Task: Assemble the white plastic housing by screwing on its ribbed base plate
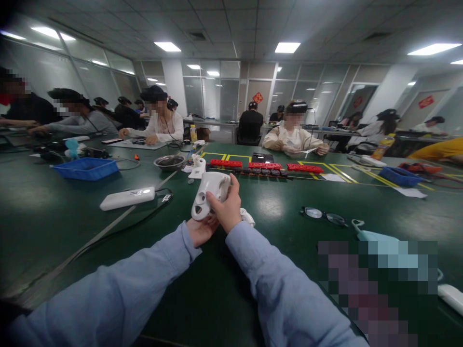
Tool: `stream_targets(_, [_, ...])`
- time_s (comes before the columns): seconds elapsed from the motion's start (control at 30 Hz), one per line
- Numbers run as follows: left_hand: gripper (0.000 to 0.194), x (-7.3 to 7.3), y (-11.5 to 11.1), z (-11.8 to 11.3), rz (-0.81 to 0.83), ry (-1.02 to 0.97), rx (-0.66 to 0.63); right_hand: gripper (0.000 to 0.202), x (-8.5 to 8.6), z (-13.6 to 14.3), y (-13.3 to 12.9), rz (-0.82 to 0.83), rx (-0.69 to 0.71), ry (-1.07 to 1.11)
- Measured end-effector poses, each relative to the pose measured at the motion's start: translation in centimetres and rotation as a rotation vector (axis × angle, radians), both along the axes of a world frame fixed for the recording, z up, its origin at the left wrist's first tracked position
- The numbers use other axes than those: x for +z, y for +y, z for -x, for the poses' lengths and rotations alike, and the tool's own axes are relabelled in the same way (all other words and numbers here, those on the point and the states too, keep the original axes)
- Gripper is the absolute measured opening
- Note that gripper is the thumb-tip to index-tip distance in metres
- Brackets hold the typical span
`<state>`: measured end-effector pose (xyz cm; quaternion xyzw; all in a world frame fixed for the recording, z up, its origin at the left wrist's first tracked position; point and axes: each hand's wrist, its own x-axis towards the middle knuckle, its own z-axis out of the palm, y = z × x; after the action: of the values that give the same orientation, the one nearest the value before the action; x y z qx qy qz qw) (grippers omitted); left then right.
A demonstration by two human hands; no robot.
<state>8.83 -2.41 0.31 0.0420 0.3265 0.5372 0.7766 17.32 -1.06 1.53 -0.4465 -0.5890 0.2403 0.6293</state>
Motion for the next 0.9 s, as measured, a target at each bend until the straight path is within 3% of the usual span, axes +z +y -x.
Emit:
stream_targets(0.27, [0.019,0.0,-0.1,0.2,0.008,-0.013,-0.025,0.073,-0.3,-0.4,0.6,0.027,-0.038,0.014])
stream_targets(0.47, [0.029,-0.6,-0.1,0.4,0.117,0.000,-0.093,0.069,-0.1,-1.2,2.0,0.188,-0.060,0.365])
stream_targets(0.57, [0.026,-0.9,0.5,1.6,0.113,0.019,-0.098,0.058,1.2,-2.1,2.1,0.241,0.008,0.548])
stream_targets(0.7, [0.019,-0.6,2.7,4.9,0.004,0.045,-0.049,0.038,2.2,-2.6,0.7,0.376,0.177,0.538])
stream_targets(0.8, [0.023,-0.7,4.9,7.3,-0.040,0.082,0.022,0.036,1.6,-1.4,-1.2,0.543,0.347,0.505])
stream_targets(0.9, [0.028,-1.4,6.6,8.6,-0.055,0.112,0.042,0.042,0.1,0.7,-2.9,0.694,0.423,0.516])
